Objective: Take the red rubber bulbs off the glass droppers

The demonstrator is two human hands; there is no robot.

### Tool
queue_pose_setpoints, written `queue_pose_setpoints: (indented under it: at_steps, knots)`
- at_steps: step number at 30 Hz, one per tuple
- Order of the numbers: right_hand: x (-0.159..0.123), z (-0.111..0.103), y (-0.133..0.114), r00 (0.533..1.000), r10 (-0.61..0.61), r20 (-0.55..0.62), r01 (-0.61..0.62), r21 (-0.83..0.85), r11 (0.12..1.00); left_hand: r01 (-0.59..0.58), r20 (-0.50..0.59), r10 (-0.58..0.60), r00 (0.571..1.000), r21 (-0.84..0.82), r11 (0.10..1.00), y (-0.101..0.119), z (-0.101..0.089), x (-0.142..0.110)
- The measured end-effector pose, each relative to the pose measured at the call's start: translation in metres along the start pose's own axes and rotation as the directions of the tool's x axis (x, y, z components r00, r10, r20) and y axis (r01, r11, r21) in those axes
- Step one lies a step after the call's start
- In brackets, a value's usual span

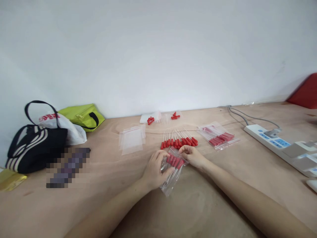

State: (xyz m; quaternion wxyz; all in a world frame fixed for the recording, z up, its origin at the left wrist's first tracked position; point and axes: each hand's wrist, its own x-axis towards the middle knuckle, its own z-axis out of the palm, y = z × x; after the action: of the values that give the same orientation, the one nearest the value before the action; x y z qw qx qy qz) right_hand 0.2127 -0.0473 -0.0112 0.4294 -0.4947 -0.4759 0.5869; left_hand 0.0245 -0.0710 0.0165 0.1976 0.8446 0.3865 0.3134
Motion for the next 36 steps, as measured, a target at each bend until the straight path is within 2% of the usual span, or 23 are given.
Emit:
queue_pose_setpoints:
  at_steps: [3,6,8,12,20,27,31,36]
  knots:
    - [-0.005,-0.004,-0.005,0.990,0.118,0.075,-0.124,0.079,0.989,-0.005,0.105,-0.002,0.994,0.061,0.998,0.005,-0.003,-0.014]
    - [-0.010,-0.008,-0.012,0.961,0.203,0.185,-0.218,0.064,0.974,-0.062,0.212,0.054,0.976,0.032,0.998,0.004,-0.008,-0.020]
    - [-0.011,-0.011,-0.015,0.946,0.224,0.233,-0.239,0.038,0.970,-0.098,0.254,0.095,0.962,0.000,0.995,0.000,-0.011,-0.020]
    - [-0.012,-0.013,-0.015,0.944,0.230,0.238,-0.240,0.018,0.971,-0.141,0.310,0.146,0.939,-0.038,0.989,-0.004,-0.015,-0.018]
    - [-0.010,-0.008,-0.007,0.958,0.198,0.207,-0.179,-0.107,0.978,-0.214,0.326,0.229,0.917,-0.081,0.974,-0.008,-0.015,-0.019]
    - [-0.012,-0.010,-0.020,0.927,0.195,0.321,-0.116,-0.249,0.961,-0.199,0.291,0.197,0.936,-0.021,0.980,-0.009,-0.013,-0.022]
    - [-0.015,-0.011,-0.026,0.919,0.105,0.381,0.037,-0.346,0.937,-0.200,0.259,0.194,0.946,-0.005,0.980,-0.008,-0.012,-0.022]
    - [-0.018,-0.007,-0.020,0.945,-0.092,0.313,0.224,-0.417,0.881,-0.141,0.225,0.146,0.963,-0.039,0.989,-0.007,-0.012,-0.022]
